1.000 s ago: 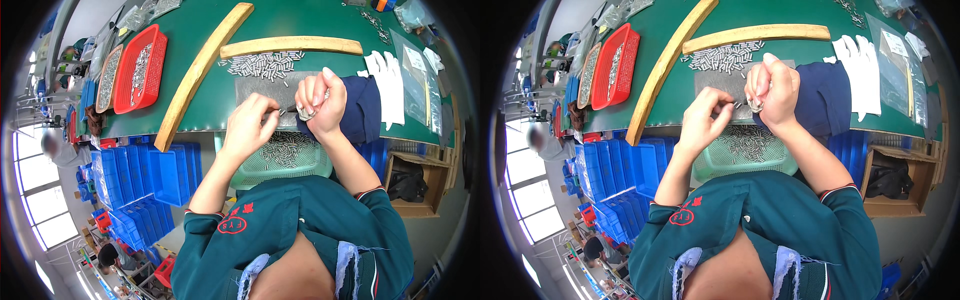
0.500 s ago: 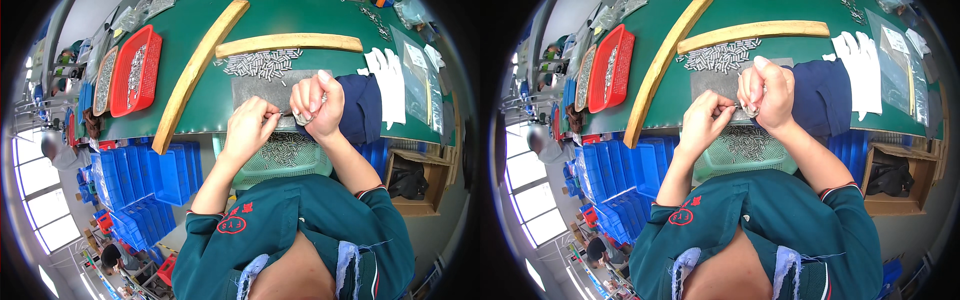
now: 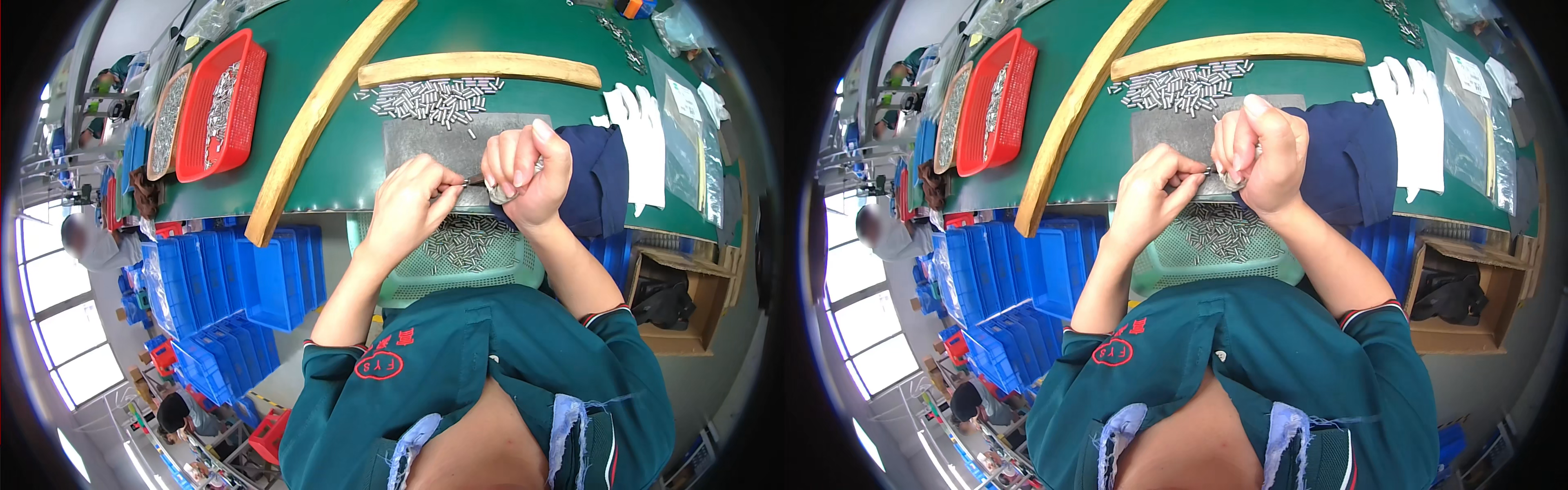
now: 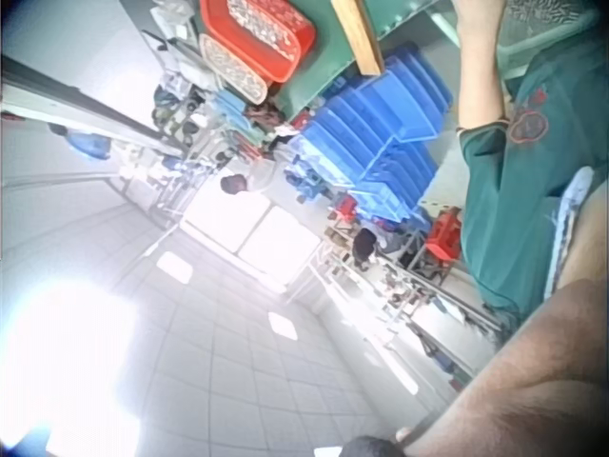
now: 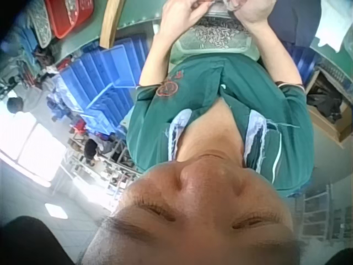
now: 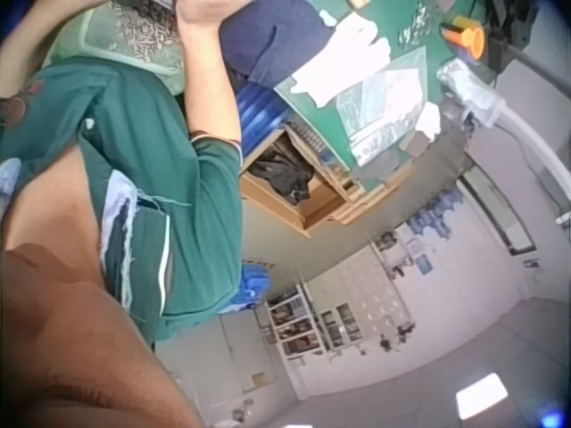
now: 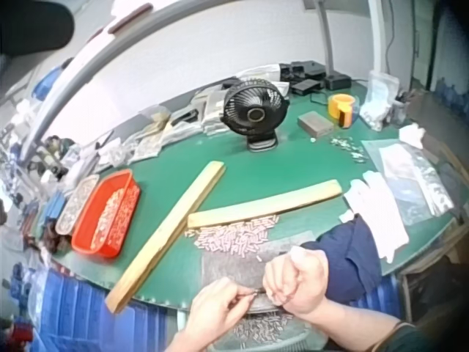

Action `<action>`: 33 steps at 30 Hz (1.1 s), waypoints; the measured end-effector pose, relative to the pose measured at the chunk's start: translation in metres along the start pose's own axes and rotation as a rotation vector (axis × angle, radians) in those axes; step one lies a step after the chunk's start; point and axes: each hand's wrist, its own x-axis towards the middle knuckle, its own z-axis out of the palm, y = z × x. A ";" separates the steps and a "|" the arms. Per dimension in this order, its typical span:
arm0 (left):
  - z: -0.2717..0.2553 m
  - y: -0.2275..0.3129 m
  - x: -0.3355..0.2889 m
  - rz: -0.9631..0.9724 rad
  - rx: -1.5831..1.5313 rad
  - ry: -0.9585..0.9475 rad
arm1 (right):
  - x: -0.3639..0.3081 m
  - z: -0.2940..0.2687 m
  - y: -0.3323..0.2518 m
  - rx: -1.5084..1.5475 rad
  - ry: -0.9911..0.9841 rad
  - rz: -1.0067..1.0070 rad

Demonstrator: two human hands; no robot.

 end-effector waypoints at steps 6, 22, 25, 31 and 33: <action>-0.002 0.001 -0.001 -0.035 -0.002 0.019 | 0.000 0.002 0.002 0.058 -0.045 0.005; -0.016 0.019 0.001 0.072 0.032 -0.099 | 0.005 0.003 -0.006 0.021 0.087 0.082; 0.000 0.002 0.023 0.071 0.128 0.065 | 0.003 0.003 -0.005 0.045 0.110 0.102; 0.018 -0.006 0.048 0.042 0.238 0.144 | 0.002 0.004 -0.006 0.025 0.088 0.094; 0.017 -0.009 0.049 0.030 0.245 0.126 | 0.002 0.003 -0.005 0.022 0.081 0.091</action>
